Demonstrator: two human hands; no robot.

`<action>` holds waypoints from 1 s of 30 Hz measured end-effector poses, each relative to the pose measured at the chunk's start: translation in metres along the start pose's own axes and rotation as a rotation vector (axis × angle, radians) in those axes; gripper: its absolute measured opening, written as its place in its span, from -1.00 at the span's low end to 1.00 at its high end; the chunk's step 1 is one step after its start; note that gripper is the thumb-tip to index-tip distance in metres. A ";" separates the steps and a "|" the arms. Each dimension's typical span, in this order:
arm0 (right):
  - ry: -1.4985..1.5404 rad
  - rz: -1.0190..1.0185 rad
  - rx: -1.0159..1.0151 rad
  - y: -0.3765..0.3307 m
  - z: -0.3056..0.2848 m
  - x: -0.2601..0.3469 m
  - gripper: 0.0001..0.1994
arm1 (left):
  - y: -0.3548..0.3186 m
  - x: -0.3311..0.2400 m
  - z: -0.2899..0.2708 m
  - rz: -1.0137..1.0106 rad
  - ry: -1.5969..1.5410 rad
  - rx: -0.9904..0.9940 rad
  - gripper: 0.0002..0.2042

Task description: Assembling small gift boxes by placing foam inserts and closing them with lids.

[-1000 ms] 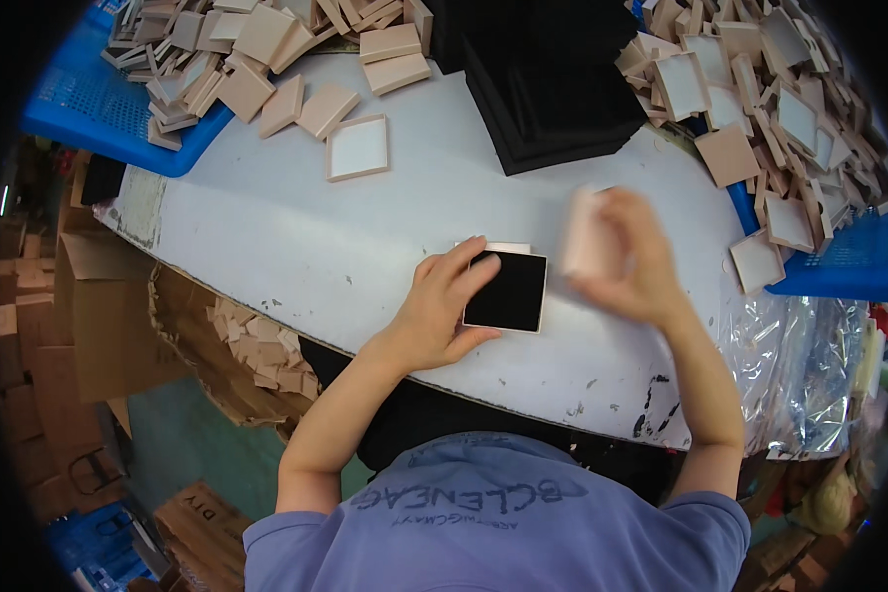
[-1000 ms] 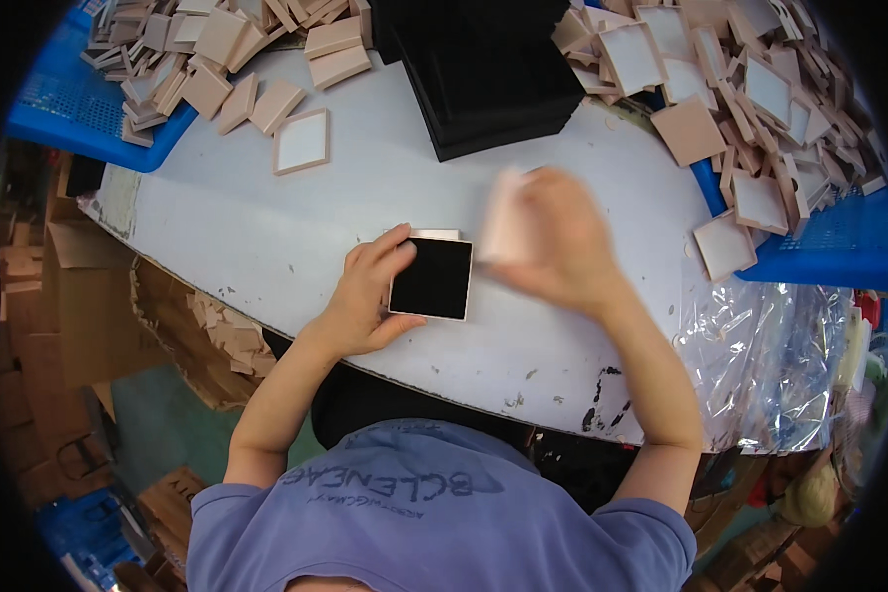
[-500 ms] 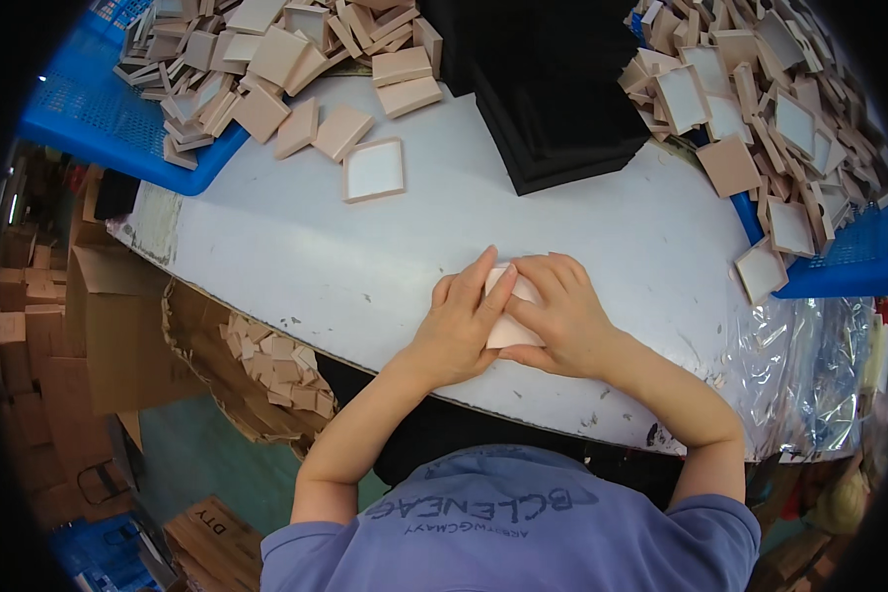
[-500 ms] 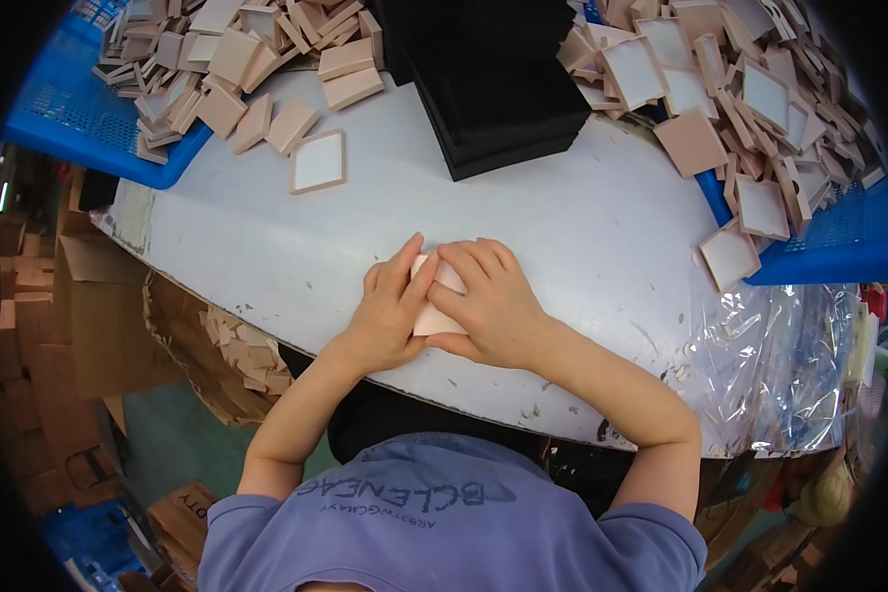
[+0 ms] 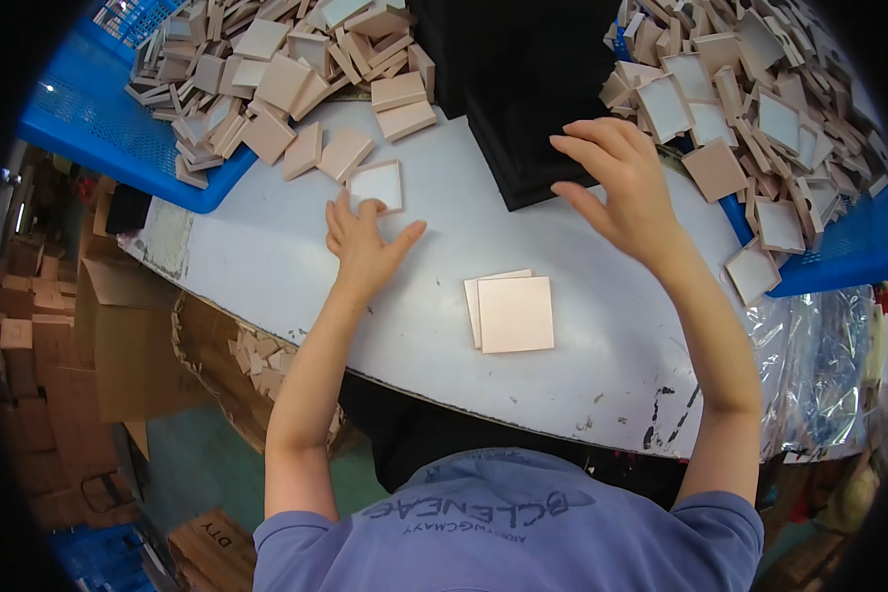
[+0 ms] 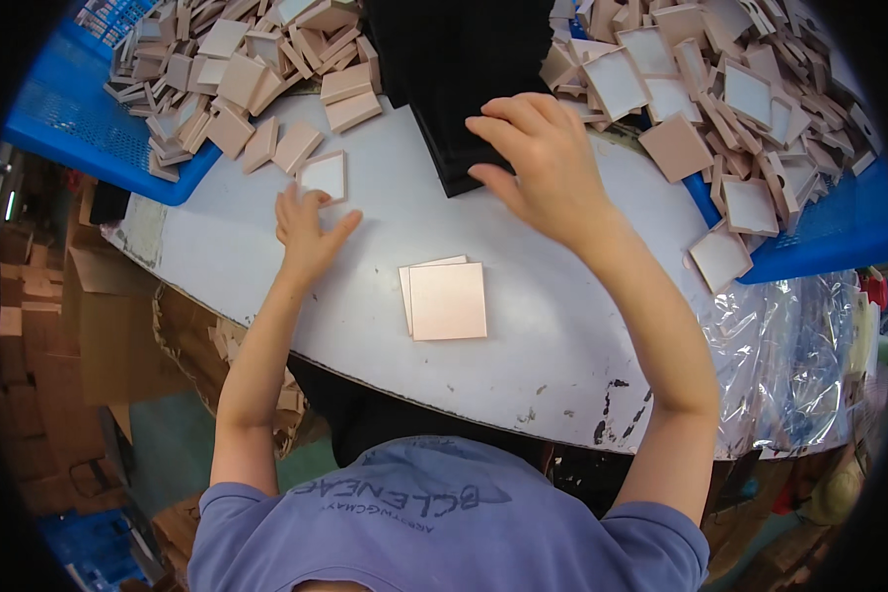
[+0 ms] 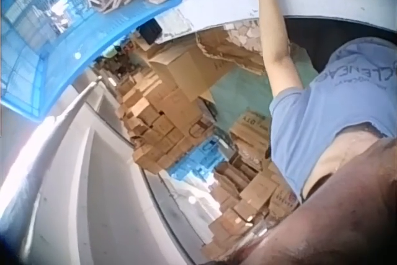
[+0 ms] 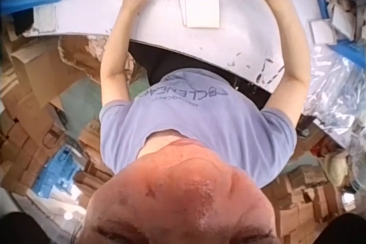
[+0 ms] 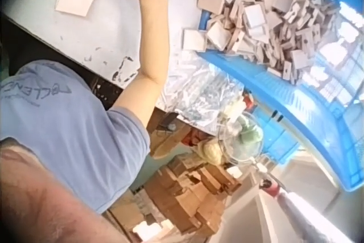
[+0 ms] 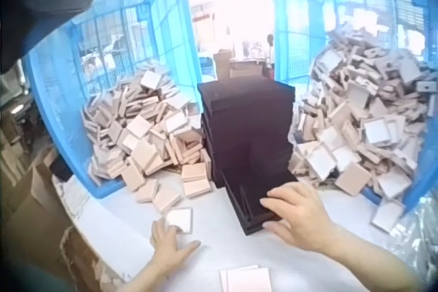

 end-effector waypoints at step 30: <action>0.070 -0.177 0.428 -0.099 0.023 0.070 -0.83 | -0.070 -0.102 0.023 0.501 -0.708 0.079 0.04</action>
Point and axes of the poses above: each hand's wrist, its own y-axis towards the middle knuckle, its own z-axis out of the palm, x = y × z, the point moved 3 cm from there along y, towards the middle knuckle, and after that the axes turned 10 degrees about z, right-handed, at the moved point
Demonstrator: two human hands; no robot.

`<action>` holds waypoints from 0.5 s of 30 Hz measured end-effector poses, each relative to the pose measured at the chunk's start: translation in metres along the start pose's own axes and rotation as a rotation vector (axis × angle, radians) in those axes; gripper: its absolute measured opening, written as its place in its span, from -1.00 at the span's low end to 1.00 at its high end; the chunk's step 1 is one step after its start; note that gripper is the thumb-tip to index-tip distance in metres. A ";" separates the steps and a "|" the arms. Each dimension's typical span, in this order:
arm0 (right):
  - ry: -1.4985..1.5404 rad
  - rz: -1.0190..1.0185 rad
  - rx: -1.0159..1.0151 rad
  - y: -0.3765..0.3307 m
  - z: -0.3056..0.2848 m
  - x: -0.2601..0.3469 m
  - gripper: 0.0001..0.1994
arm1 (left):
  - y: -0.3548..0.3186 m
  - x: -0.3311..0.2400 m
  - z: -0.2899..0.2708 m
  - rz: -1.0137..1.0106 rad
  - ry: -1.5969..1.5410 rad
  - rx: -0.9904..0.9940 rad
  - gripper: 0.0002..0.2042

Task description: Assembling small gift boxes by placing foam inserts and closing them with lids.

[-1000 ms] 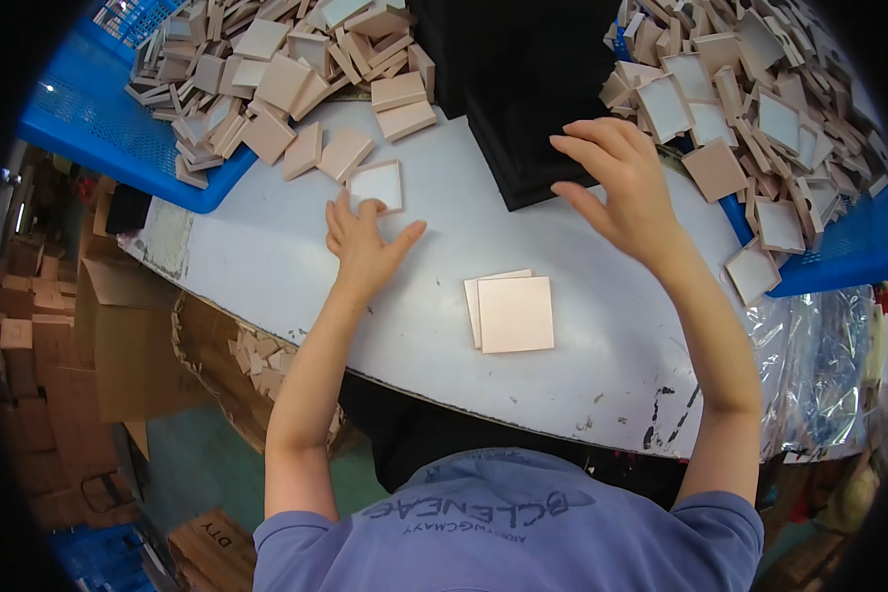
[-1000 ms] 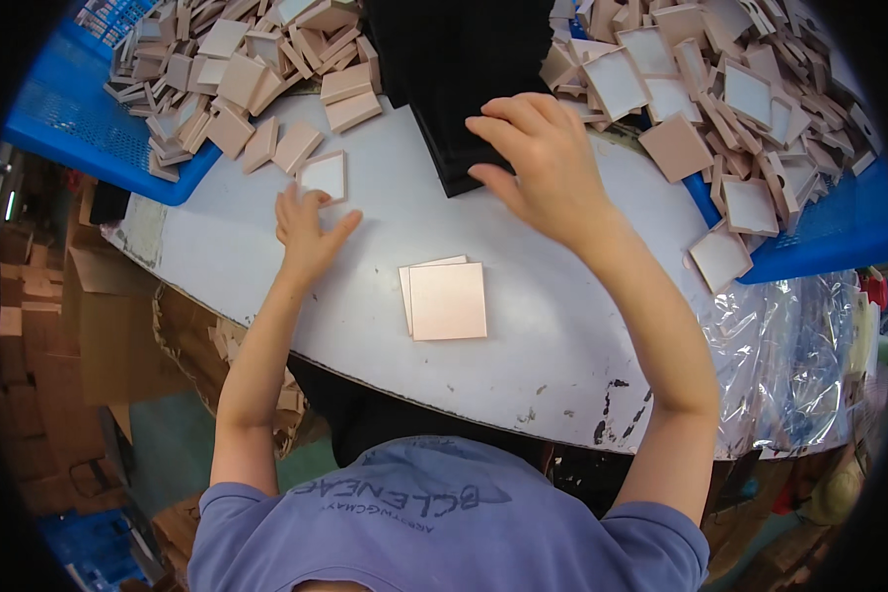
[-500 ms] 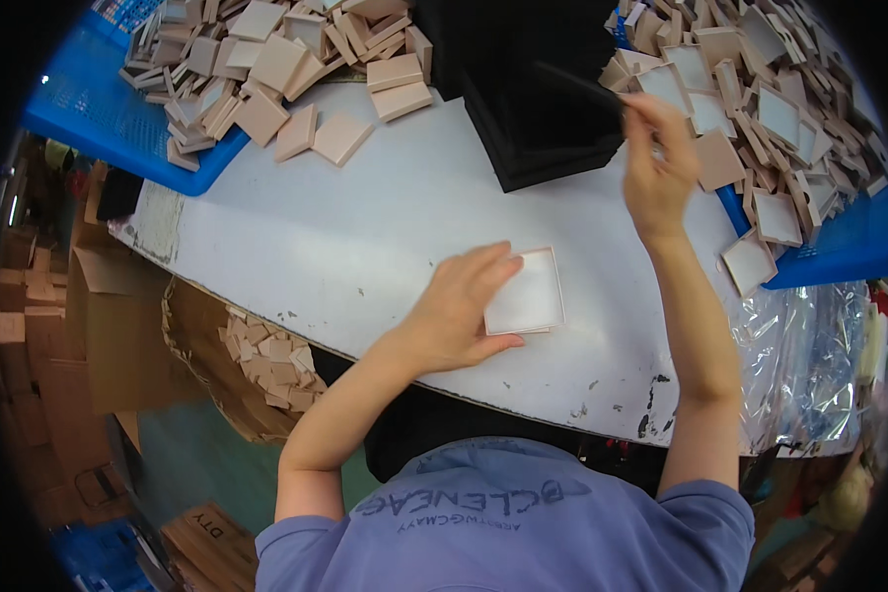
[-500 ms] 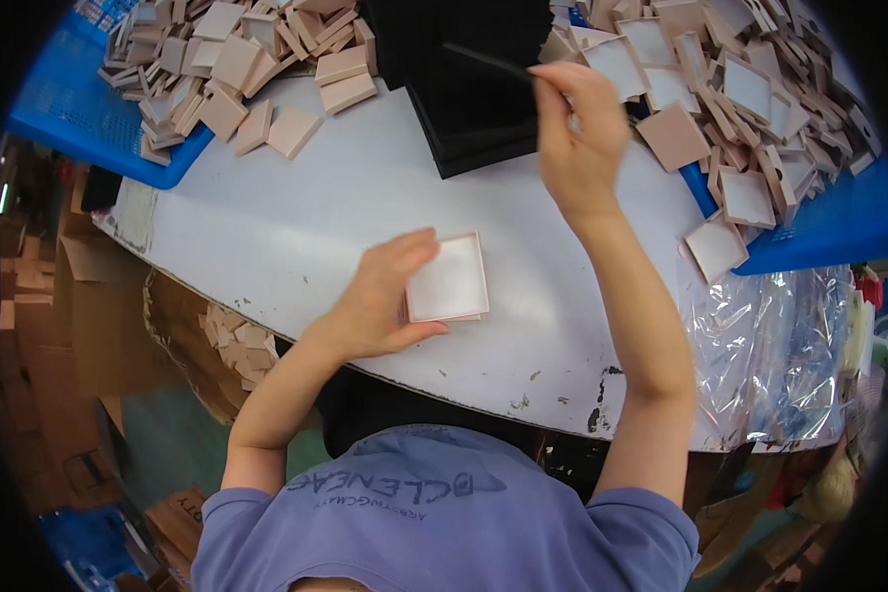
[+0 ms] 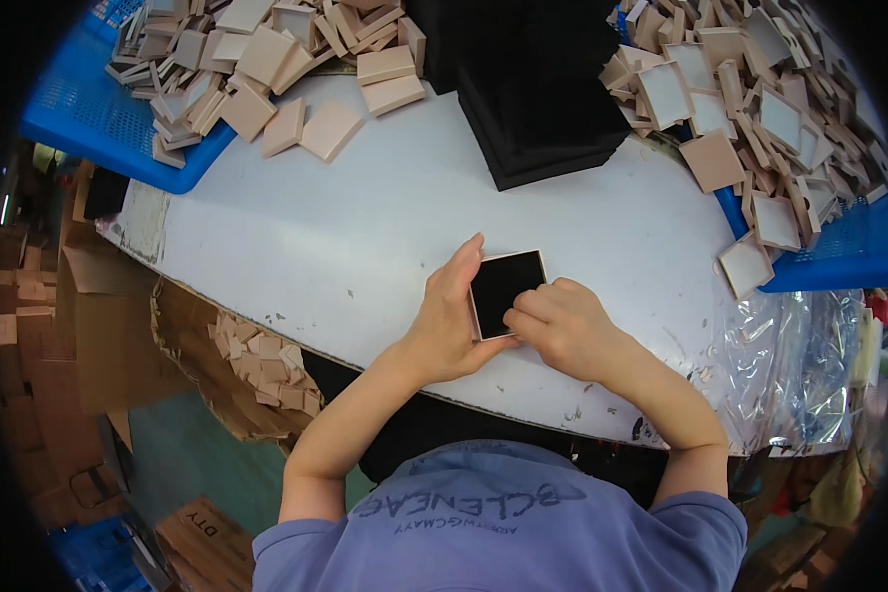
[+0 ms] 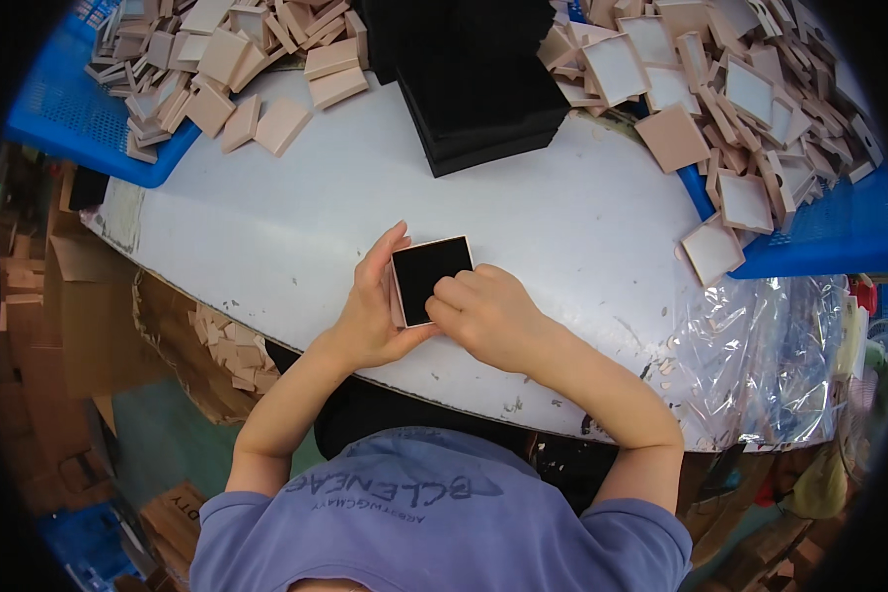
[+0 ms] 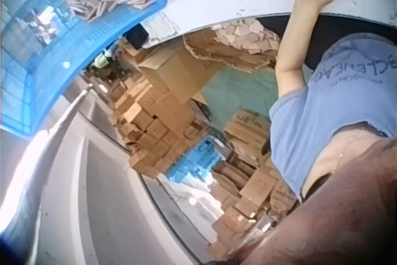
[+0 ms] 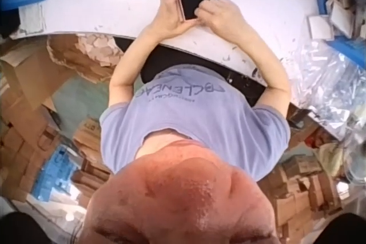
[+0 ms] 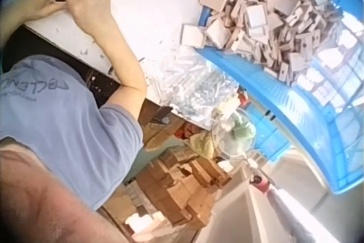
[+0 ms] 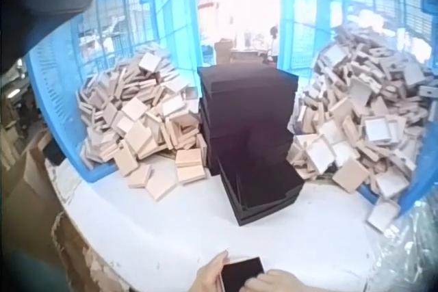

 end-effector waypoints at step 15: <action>-0.212 0.571 -0.683 0.002 -0.040 -0.216 -0.82 | 0.002 -0.021 0.006 -0.145 0.280 0.322 -0.42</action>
Point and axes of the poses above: each hand's wrist, its own y-axis towards the middle knuckle, its own z-axis out of the palm, x = y × z, the point moved 3 cm from there along y, towards the middle knuckle, and after that the axes turned 10 degrees about z, right-handed, at the moved point
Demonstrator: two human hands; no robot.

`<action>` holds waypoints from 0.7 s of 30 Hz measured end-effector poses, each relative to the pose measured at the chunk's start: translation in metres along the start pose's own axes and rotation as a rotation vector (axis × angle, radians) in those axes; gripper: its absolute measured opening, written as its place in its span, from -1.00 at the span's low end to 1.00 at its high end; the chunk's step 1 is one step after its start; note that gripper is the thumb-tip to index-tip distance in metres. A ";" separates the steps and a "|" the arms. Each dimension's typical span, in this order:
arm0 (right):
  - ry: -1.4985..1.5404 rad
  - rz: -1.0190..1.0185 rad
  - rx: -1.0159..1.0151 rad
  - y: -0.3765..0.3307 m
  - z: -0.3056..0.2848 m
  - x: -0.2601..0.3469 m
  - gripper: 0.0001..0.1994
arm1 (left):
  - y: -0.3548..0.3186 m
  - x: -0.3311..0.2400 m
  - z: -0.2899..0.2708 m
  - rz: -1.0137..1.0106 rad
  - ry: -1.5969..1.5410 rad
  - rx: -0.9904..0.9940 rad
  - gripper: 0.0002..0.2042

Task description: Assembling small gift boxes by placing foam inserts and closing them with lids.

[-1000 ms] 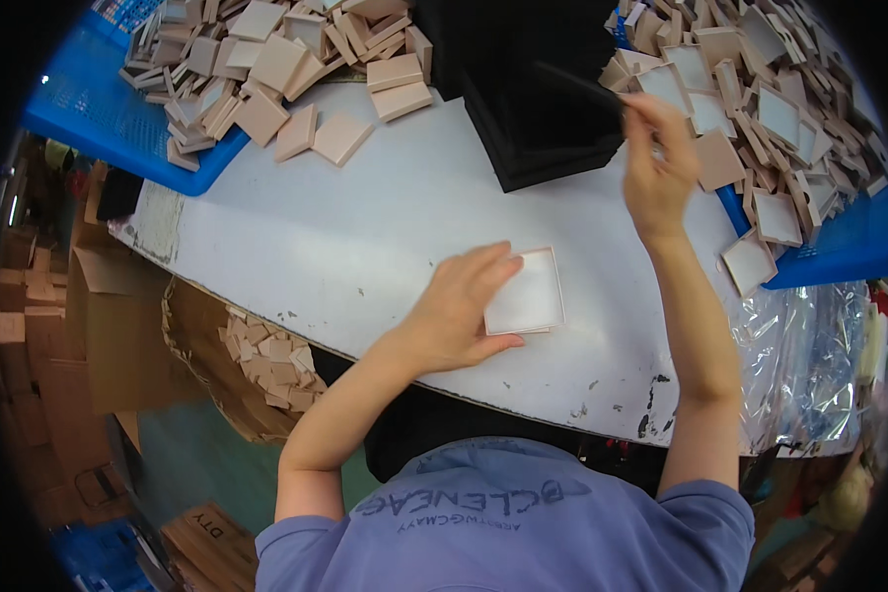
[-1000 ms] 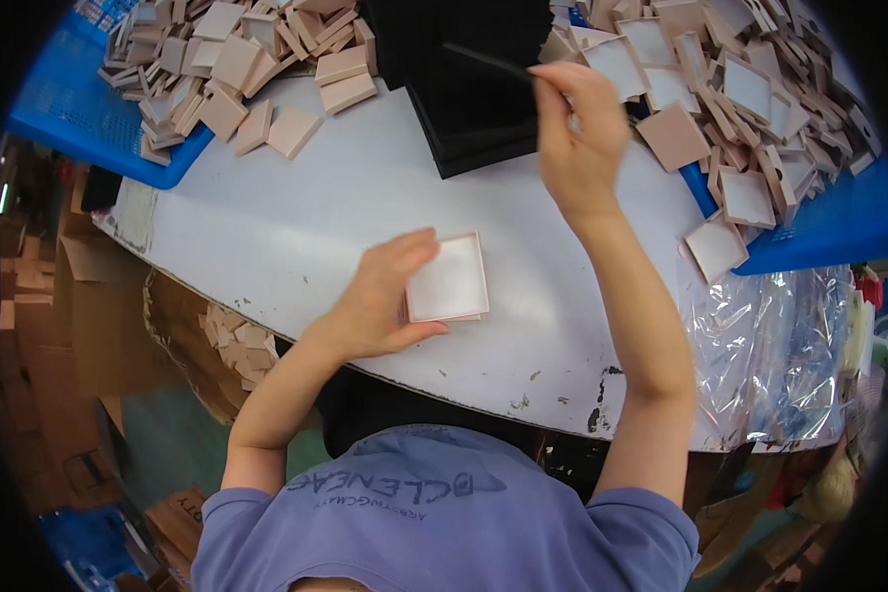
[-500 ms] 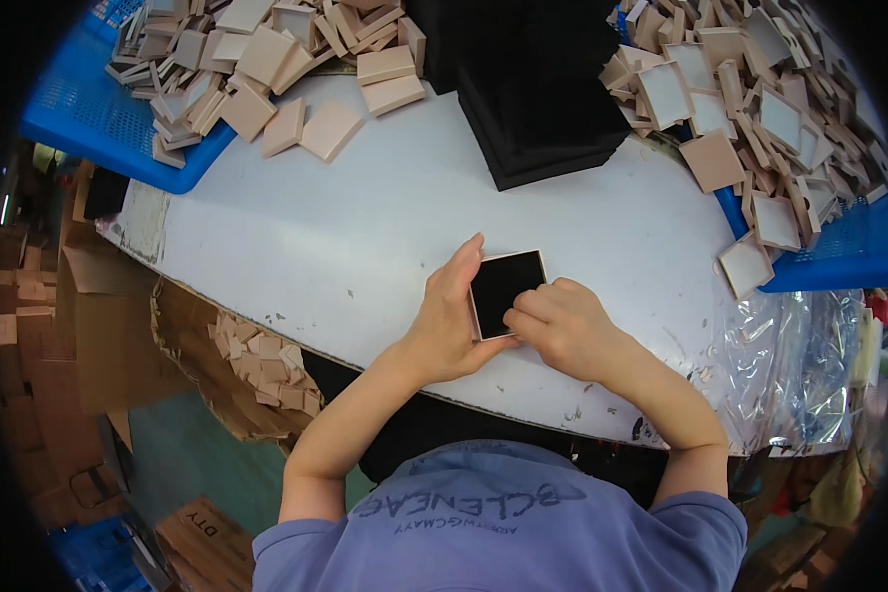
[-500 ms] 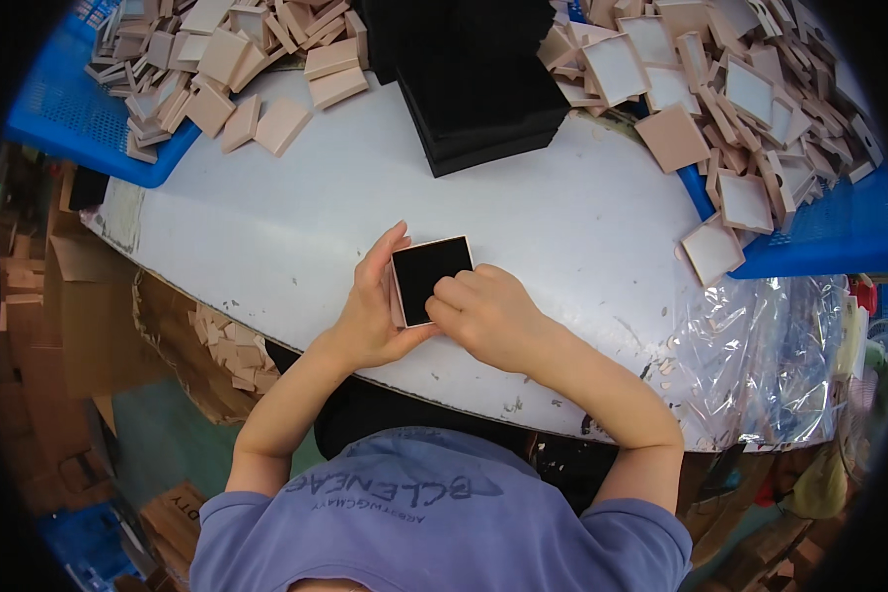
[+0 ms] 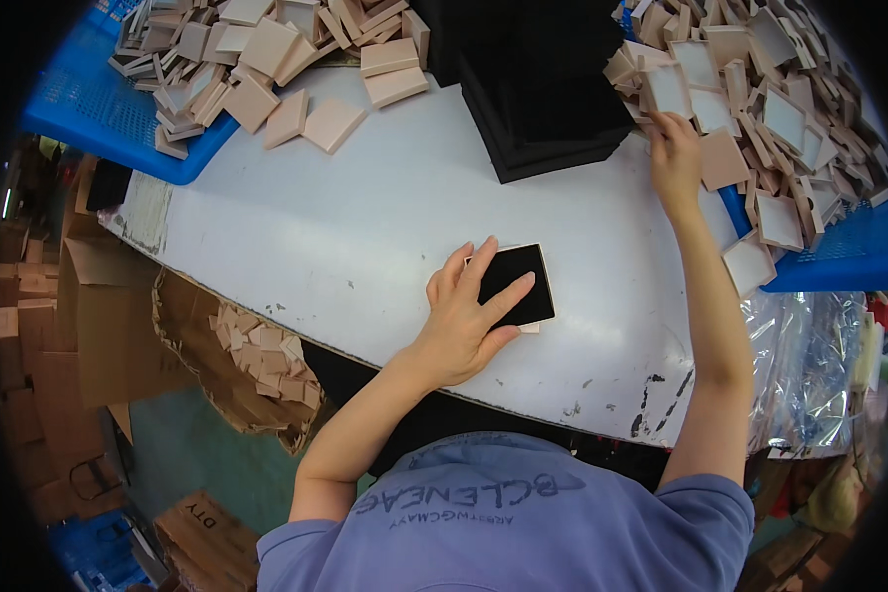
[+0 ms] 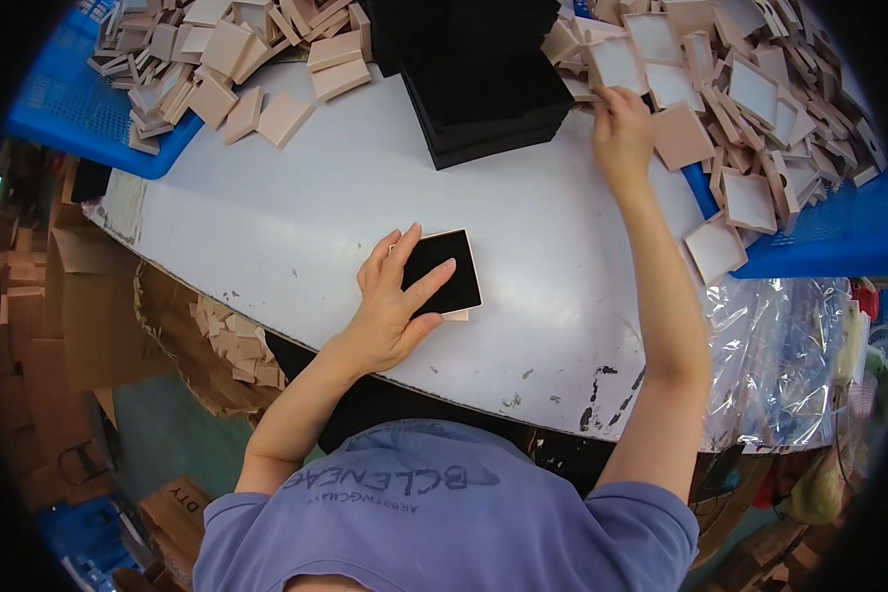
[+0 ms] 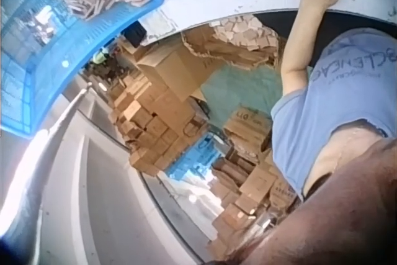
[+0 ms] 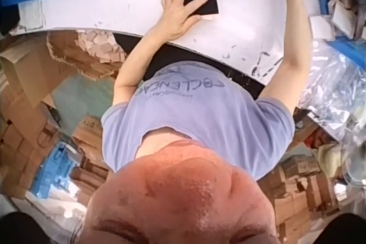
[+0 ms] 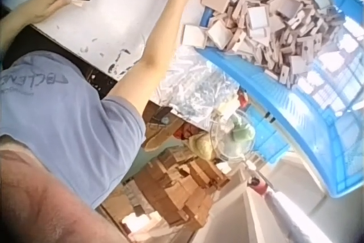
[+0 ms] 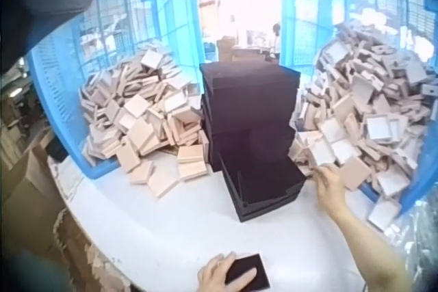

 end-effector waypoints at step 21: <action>0.581 0.646 0.657 -0.102 -0.029 0.062 -0.56 | -0.012 0.033 -0.007 0.201 -0.347 -0.255 0.08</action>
Point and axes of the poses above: each hand's wrist, its own y-axis towards the middle knuckle, its own z-axis out of the palm, x = y × z, the point moved 3 cm from there along y, towards the middle knuckle, and after that the axes turned 10 degrees about z, right-handed, at the moved point
